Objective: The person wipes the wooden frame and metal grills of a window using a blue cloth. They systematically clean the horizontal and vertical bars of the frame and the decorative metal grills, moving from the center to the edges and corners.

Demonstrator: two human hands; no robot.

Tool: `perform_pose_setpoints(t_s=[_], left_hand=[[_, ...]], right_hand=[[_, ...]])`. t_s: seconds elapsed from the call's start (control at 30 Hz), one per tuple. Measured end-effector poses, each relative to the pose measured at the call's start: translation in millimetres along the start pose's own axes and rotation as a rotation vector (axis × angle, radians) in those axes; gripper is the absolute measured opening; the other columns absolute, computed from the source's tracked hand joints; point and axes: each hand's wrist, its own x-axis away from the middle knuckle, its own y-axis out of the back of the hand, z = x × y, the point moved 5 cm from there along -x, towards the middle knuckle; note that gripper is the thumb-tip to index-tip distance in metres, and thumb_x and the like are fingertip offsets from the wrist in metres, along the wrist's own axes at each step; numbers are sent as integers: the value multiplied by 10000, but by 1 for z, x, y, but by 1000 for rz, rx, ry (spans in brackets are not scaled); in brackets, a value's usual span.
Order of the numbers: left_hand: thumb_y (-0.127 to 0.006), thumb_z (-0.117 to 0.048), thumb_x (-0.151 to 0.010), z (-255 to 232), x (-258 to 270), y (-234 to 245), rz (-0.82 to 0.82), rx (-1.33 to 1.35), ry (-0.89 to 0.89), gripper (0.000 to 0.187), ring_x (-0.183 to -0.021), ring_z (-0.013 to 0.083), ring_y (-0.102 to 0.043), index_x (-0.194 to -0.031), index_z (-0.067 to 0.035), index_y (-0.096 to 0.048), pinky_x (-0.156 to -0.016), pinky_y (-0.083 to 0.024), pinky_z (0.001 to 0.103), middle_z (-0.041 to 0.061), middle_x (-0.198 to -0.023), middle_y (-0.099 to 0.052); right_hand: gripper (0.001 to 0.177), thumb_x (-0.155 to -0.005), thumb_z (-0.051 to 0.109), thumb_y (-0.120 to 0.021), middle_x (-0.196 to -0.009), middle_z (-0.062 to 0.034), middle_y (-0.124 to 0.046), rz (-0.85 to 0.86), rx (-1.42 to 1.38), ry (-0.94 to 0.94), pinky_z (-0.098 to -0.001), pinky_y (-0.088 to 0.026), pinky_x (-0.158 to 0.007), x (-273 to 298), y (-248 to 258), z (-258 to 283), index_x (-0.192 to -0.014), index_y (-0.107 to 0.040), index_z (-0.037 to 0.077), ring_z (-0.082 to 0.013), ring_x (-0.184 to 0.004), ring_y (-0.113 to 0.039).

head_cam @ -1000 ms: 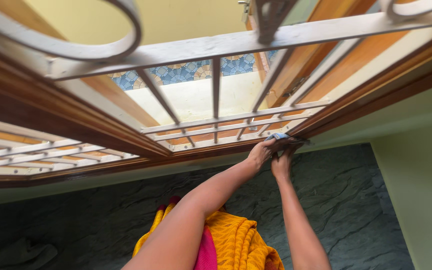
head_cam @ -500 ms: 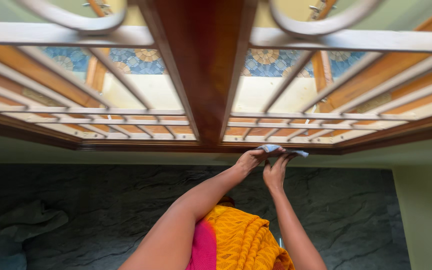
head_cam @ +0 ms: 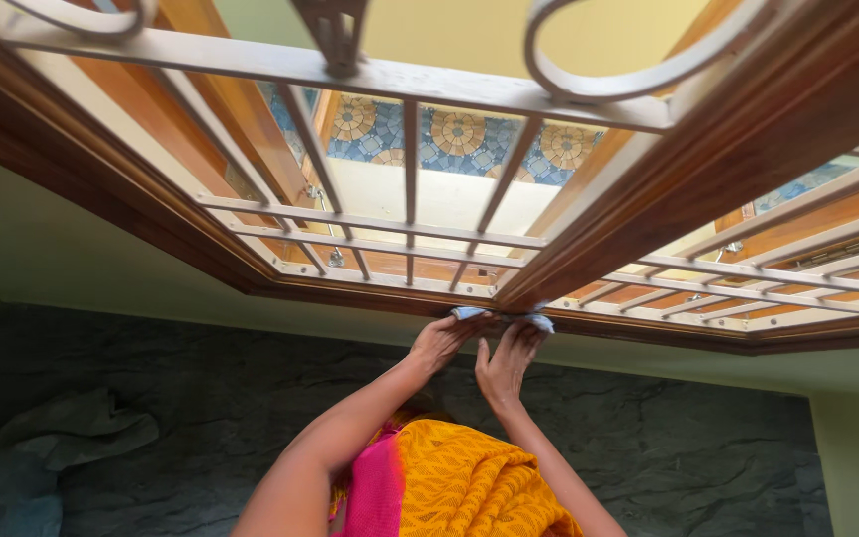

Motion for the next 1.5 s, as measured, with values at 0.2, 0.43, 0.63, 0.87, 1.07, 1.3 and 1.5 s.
perform_pose_setpoints(t_s=[0.2, 0.43, 0.63, 0.87, 1.07, 1.3, 1.5], left_hand=[[-448, -345, -1028, 39, -11, 31, -233, 232, 199, 730, -1610, 169, 14, -1689, -192, -178, -1301, 50, 460, -33, -1752, -93], [-417, -614, -1105, 93, -75, 135, -611, 383, 388, 804, -1618, 239, 44, -1696, -99, -238, -1265, 118, 540, 61, -1771, -87], [-432, -572, -1165, 174, -124, 250, -888, 418, 501, 729, -1668, 302, 71, -1704, -164, -160, -1291, 117, 649, 65, -1796, -35], [-460, -288, -1186, 240, -148, 339, -804, 557, 427, 584, -1637, 405, -155, -1703, -111, -258, -1266, 65, 625, 144, -1754, -213], [-476, -147, -1115, 243, -149, 341, -764, 573, 306, 567, -1634, 327, -189, -1674, -119, -384, -1333, -23, 547, 110, -1739, -267], [-485, -116, -1098, 232, -159, 351, -821, 384, 314, 581, -1626, 240, -187, -1670, -182, -410, -1327, -42, 523, -1, -1740, -268], [-437, -194, -1159, 196, -209, 381, -733, -24, 375, 485, -1623, 185, -214, -1643, -164, -424, -1329, -48, 460, -27, -1744, -297]], right_hand=[[730, -1072, 326, -546, -1560, -454, -251, -269, 119, 153, -686, -91, -1239, -39, 35, 10, -1628, -191, 14, -583, -1504, -166], [492, -1077, 449, -450, -1613, -194, -343, -499, 413, 545, -765, -61, -1183, -124, 186, 41, -1526, -465, 248, -517, -1525, -173], [534, -1100, 509, -420, -1690, -196, -225, -575, 374, 681, -761, -96, -1244, -193, 337, 95, -1493, -540, 168, -578, -1546, -188], [580, -1132, 524, -397, -1740, -161, -179, -683, 430, 788, -719, -127, -1266, -233, 437, 132, -1588, -489, 177, -563, -1572, -90], [511, -1112, 425, -476, -1567, -231, -384, -719, 456, 901, -696, -285, -1228, -227, 440, 122, -1448, -618, 67, -552, -1476, -279], [191, -1019, 97, -668, -1319, -161, -521, -833, 358, 1017, -475, -488, -990, -205, 448, 106, -1176, -758, 35, -362, -1204, -490], [326, -945, -13, -717, -1243, -153, -535, -877, 454, 946, -437, -497, -915, -209, 474, 49, -1262, -774, 41, -323, -1114, -508]])
